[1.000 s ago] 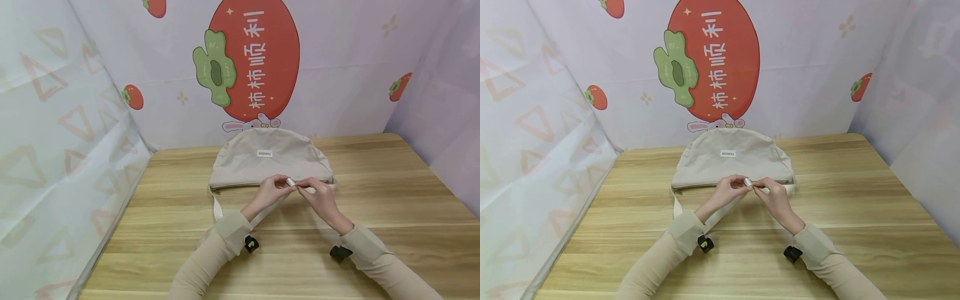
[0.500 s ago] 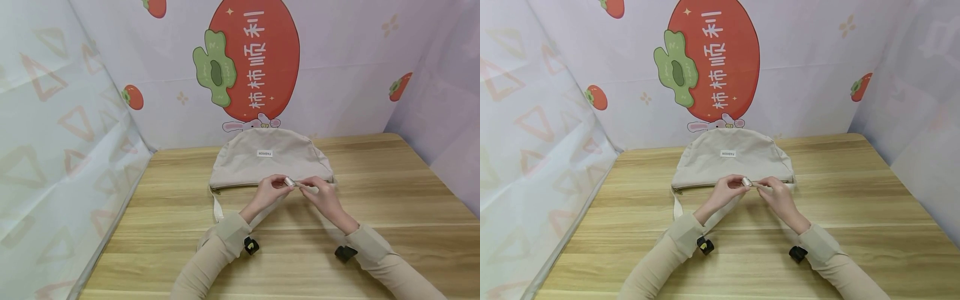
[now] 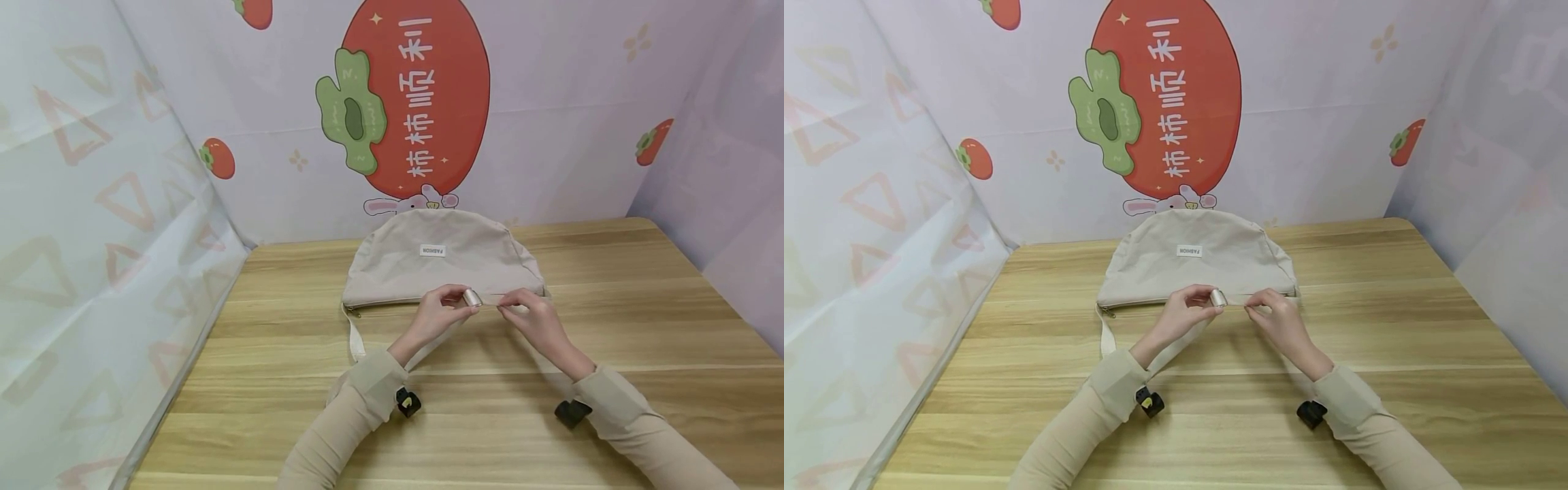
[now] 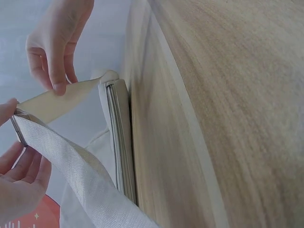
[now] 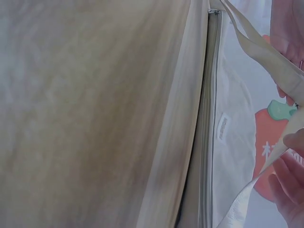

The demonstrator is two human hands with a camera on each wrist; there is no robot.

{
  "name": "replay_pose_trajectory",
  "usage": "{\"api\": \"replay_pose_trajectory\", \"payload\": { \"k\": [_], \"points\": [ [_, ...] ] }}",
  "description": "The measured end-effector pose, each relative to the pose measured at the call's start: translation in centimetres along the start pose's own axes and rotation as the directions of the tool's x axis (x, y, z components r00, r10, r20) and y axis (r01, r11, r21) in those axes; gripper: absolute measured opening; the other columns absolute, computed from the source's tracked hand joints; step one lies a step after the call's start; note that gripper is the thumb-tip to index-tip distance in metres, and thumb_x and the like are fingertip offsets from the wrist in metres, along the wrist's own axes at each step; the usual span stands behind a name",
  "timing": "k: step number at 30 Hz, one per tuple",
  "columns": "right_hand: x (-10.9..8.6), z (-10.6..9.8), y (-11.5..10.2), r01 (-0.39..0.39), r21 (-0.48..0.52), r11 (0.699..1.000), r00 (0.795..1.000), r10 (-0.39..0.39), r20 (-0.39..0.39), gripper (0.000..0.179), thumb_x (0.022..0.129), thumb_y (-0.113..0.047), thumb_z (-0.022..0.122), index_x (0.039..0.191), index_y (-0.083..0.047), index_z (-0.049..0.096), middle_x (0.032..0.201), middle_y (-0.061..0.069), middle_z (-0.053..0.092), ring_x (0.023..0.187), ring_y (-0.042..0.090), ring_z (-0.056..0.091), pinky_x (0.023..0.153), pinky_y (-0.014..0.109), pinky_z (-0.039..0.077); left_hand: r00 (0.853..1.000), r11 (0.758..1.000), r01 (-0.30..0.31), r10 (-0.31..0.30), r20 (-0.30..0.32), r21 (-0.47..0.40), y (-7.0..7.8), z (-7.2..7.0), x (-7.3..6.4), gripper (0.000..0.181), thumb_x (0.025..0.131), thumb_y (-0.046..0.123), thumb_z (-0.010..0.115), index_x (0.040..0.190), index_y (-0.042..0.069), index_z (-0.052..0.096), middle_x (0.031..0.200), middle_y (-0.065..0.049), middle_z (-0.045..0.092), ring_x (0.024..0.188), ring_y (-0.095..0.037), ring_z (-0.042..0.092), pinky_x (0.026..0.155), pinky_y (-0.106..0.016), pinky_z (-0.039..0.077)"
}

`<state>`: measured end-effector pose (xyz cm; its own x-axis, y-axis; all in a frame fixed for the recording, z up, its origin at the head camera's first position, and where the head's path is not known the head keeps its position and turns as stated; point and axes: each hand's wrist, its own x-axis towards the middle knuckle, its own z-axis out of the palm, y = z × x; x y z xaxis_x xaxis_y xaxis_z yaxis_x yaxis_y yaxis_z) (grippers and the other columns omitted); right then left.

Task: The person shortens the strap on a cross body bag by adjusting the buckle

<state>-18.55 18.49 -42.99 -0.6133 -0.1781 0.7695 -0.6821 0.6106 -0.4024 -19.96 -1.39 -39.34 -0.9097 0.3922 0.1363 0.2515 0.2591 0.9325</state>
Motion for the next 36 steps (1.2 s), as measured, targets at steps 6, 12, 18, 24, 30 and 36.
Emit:
{"api": "replay_pose_trajectory", "payload": {
  "k": [6,12,18,24,30,36],
  "points": [
    [0.0,0.1,-0.2,0.016,-0.007,1.0,1.0,-0.016,-0.018,0.023,0.055,0.014,0.074,0.069,-0.002,0.064,0.068,0.005,0.062,0.062,0.016,0.058,0.064,0.009,0.042,1.0,1.0,0.0,0.0,-0.009,-0.02,2.2,-0.3,-1.0,0.036,0.079,0.009,0.066,0.111,-0.004,0.057,0.104,-0.017,0.06,0.094,-0.03,0.056,0.078,-0.024,0.046],
    [0.0,0.3,-0.3,0.026,-0.018,1.0,0.999,-0.026,-0.026,0.024,0.055,0.015,0.074,0.068,-0.003,0.063,0.067,0.004,0.062,0.059,0.014,0.057,0.061,0.011,0.044,1.0,0.997,0.02,-0.021,-0.009,-0.072,2.1,-0.3,-0.6,0.036,0.078,0.007,0.066,0.11,-0.005,0.057,0.104,-0.017,0.06,0.093,-0.027,0.058,0.076,-0.017,0.046],
    [0.1,0.4,-0.4,0.029,-0.012,1.0,0.999,-0.029,-0.023,0.023,0.056,0.015,0.072,0.069,-0.002,0.063,0.067,0.005,0.061,0.058,0.014,0.056,0.059,0.013,0.044,0.999,0.994,0.041,-0.042,-0.013,-0.104,1.5,-0.2,-0.3,0.036,0.077,0.007,0.068,0.11,-0.004,0.058,0.103,-0.017,0.061,0.087,-0.018,0.059,0.074,-0.016,0.046],
    [0.1,0.4,-0.6,0.03,-0.005,1.0,0.999,-0.03,-0.035,0.025,0.055,0.016,0.074,0.068,-0.002,0.063,0.067,0.003,0.061,0.058,0.013,0.056,0.058,0.013,0.045,0.998,0.989,0.056,-0.055,0.01,-0.138,1.4,-0.1,-0.2,0.037,0.077,0.005,0.067,0.111,-0.006,0.057,0.104,-0.019,0.06,0.089,-0.021,0.059,0.075,-0.017,0.046],
    [0.4,0.5,-1.0,0.046,0.022,0.999,0.997,-0.045,-0.059,0.026,0.053,0.018,0.073,0.068,-0.001,0.063,0.067,0.003,0.061,0.058,0.013,0.056,0.058,0.014,0.046,0.998,0.987,0.063,-0.059,0.03,-0.15,1.4,0.2,-0.1,0.037,0.078,0.004,0.066,0.111,-0.007,0.056,0.105,-0.019,0.06,0.091,-0.023,0.059,0.076,-0.017,0.046],
    [0.7,0.8,-1.5,0.064,0.063,0.996,0.996,-0.06,-0.067,0.026,0.054,0.019,0.072,0.07,0.0,0.064,0.067,0.003,0.062,0.059,0.014,0.057,0.059,0.013,0.046,0.997,0.986,0.06,-0.053,0.05,-0.154,1.3,0.6,0.0,0.035,0.078,0.003,0.065,0.11,-0.007,0.056,0.106,-0.02,0.06,0.092,-0.024,0.059,0.077,-0.018,0.046]
  ]
}}
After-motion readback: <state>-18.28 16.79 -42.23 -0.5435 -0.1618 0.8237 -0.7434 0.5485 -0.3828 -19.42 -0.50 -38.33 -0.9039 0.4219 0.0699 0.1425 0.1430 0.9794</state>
